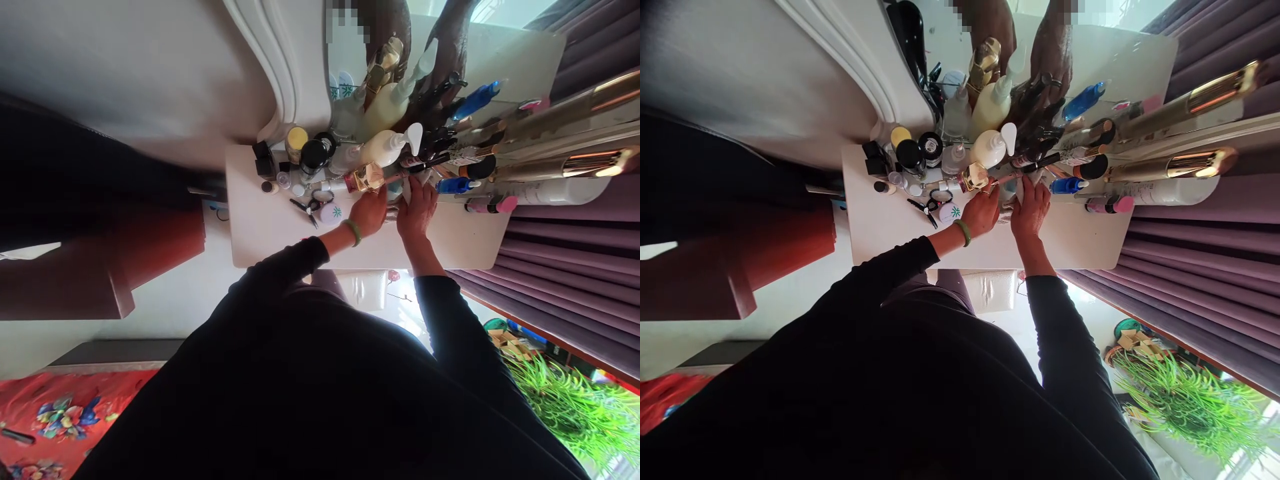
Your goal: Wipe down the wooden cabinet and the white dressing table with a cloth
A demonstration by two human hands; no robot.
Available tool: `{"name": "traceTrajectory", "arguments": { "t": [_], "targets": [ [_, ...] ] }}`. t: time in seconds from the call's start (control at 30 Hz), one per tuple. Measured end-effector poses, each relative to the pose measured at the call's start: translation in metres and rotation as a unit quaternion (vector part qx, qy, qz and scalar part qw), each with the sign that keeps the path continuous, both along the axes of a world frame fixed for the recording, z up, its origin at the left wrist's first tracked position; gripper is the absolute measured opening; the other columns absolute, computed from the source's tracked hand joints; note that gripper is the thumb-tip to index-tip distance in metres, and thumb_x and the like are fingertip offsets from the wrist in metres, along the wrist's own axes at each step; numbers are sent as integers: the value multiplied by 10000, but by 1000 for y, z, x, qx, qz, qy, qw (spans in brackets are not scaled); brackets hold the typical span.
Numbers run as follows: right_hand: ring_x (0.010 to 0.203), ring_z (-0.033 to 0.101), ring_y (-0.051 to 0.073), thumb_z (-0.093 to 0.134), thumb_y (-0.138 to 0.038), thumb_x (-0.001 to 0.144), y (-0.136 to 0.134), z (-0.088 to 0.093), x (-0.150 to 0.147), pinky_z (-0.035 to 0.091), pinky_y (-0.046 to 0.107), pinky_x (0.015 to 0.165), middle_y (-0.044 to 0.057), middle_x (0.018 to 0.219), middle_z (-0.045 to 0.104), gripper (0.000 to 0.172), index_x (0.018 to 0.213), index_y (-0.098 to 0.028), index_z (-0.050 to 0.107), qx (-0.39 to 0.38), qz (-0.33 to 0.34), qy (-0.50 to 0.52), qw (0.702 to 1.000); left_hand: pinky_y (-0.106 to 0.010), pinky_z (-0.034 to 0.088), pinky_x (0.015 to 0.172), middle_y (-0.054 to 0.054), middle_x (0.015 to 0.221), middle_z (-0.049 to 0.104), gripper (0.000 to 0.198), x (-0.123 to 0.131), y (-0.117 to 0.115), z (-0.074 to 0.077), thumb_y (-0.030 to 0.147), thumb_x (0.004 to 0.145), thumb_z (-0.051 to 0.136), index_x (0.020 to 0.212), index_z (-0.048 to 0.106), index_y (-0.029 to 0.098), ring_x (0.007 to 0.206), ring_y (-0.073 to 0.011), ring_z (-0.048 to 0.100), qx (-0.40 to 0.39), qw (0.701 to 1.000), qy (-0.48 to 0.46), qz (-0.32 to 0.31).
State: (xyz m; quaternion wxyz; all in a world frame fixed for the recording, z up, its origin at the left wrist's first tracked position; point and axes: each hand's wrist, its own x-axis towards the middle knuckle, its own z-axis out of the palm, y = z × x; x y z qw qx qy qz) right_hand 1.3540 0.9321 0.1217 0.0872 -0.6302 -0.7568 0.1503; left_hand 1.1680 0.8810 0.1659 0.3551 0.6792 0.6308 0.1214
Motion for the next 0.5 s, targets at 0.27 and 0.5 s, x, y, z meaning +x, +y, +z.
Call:
{"name": "traceTrajectory", "arguments": {
  "t": [0.27, 0.5],
  "targets": [
    [1436, 535, 383, 566, -171, 831, -1, 1, 8, 437, 690, 1276, 144, 1375, 730, 503, 1315, -235, 685, 15, 39, 48, 998, -467, 635, 1190, -281, 1857, 336, 597, -14, -35, 6, 146, 1113, 454, 1701, 473, 47, 1477, -343, 674, 1, 1000, -19, 12],
    [1462, 513, 394, 556, -177, 859, 12, 1, -3, 440, 676, 1278, 165, 1540, 675, 738, 1593, -234, 602, 10, -1, 18, 1000, -466, 625, 1204, -263, 1869, 328, 659, -21, -40, 3, 167, 1097, 484, 1746, 425, 65, 1535, -351, 620, -18, 999, -17, 29]
  ]
}}
